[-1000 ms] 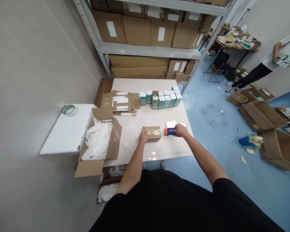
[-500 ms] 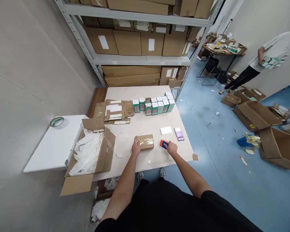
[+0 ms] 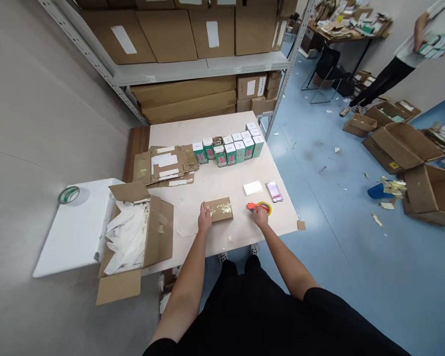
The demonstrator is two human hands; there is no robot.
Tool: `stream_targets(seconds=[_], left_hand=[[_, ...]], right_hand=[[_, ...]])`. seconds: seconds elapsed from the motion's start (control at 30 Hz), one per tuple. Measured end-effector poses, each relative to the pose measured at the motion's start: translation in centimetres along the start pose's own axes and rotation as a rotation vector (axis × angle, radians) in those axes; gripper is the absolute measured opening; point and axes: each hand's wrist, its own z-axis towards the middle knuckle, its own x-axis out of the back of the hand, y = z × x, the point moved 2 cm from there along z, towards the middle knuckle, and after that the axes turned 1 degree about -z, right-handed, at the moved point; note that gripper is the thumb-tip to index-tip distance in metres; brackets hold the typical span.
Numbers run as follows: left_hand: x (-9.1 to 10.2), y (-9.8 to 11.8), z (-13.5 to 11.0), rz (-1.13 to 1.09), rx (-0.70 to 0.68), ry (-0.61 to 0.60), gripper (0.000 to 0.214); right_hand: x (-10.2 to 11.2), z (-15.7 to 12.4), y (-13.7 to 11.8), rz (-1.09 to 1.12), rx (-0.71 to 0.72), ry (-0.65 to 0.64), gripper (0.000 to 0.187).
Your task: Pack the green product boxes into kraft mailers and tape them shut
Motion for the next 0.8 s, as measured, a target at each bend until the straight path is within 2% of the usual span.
stream_targets(seconds=[0.07, 0.13, 0.23, 0.3, 0.43, 0.53, 0.6, 0.7, 0.8], left_hand=[[0.1, 0.2, 0.0, 0.008, -0.002, -0.012, 0.064], [0.1, 0.4, -0.1, 0.02, -0.001, -0.019, 0.064], [0.3, 0.9, -0.2, 0.049, 0.016, -0.031, 0.066], [0.3, 1.0, -0.2, 0.059, 0.026, -0.049, 0.066], [0.5, 0.9, -0.2, 0.007, 0.009, -0.081, 0.066], [1.0, 0.5, 0.1, -0.08, -0.048, -0.112, 0.071], [1.5, 0.4, 0.4, -0.163, -0.117, -0.152, 0.079], [2.0, 0.4, 0.6, -0.275, -0.251, -0.207, 0.085], [1.8, 0.2, 0.6, -0.304, -0.287, -0.238, 0.09]], right_hand=[[-1.2, -1.3, -3.2, 0.279, 0.128, 0.002, 0.044], [-2.6, -2.9, -6.5, 0.437, 0.206, -0.084, 0.046], [-4.0, -5.0, -10.2, 0.42, 0.213, -0.18, 0.061], [-3.6, -5.4, -11.7, 0.362, 0.184, -0.198, 0.067], [-0.7, -4.7, -13.2, 0.329, 0.095, -0.251, 0.047], [0.8, -4.5, -13.4, 0.387, -0.034, -0.274, 0.055], [0.7, -4.9, -13.5, 0.432, -0.041, -0.225, 0.061], [-0.4, -5.9, -13.6, 0.526, 0.056, -0.129, 0.059], [-1.7, -6.3, -13.3, 0.61, 0.103, -0.086, 0.059]])
